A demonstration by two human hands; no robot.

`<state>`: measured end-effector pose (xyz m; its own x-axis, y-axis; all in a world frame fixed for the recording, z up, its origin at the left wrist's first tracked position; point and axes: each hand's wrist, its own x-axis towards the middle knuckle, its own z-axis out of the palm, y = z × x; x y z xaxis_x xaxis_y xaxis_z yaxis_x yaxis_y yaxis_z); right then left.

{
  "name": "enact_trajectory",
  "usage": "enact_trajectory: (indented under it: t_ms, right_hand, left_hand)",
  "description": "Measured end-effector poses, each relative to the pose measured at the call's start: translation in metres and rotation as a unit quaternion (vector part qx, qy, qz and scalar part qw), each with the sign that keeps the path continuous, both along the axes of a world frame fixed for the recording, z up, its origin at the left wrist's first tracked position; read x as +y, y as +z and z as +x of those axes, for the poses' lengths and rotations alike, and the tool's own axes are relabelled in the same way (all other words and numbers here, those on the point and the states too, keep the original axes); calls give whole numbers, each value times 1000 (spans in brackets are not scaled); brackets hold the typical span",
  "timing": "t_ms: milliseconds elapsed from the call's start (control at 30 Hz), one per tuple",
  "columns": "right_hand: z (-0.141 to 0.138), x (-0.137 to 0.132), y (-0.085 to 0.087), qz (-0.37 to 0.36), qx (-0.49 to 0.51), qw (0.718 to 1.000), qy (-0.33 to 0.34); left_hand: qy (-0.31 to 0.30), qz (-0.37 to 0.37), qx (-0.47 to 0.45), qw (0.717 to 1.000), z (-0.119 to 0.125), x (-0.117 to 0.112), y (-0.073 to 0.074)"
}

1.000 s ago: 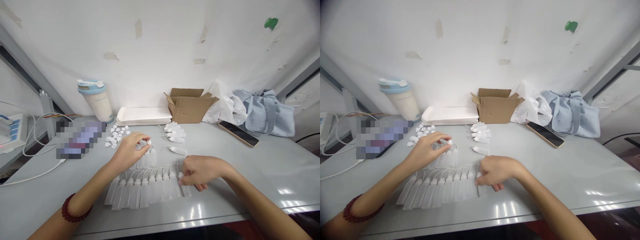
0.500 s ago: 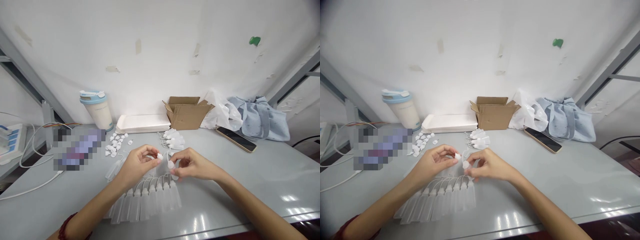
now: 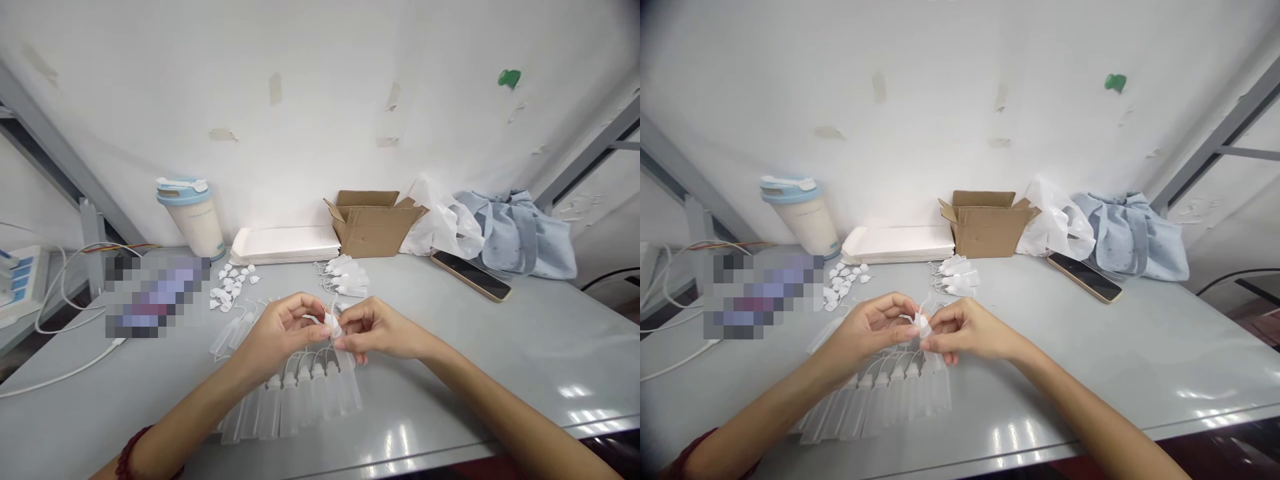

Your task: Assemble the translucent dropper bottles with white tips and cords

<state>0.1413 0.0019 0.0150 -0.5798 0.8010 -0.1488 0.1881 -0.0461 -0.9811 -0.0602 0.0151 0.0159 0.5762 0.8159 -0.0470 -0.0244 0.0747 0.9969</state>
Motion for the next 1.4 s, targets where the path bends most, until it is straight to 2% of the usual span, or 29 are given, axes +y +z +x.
enact_trajectory:
  t_ms: [233,467,667,1067,1400]
  right_hand:
    - [1,0,5,73,-22,997,-14]
    - [-1,-3,8,74,-11,997,1]
    - [-2,-3,8,18,28,999,12]
    - [-4,-2,6,40,-13,997,-68]
    - [-7,-4,4,77,-34,989,-120]
  left_hand:
    - [16,7,22,1000,1,2,4]
    - [25,19,16,999,-1,2,5]
    - [30,20,7,999,-2,3,4]
    - [62,35,41,997,-5,6,0]
    - [84,56,61,993,-4,6,5]
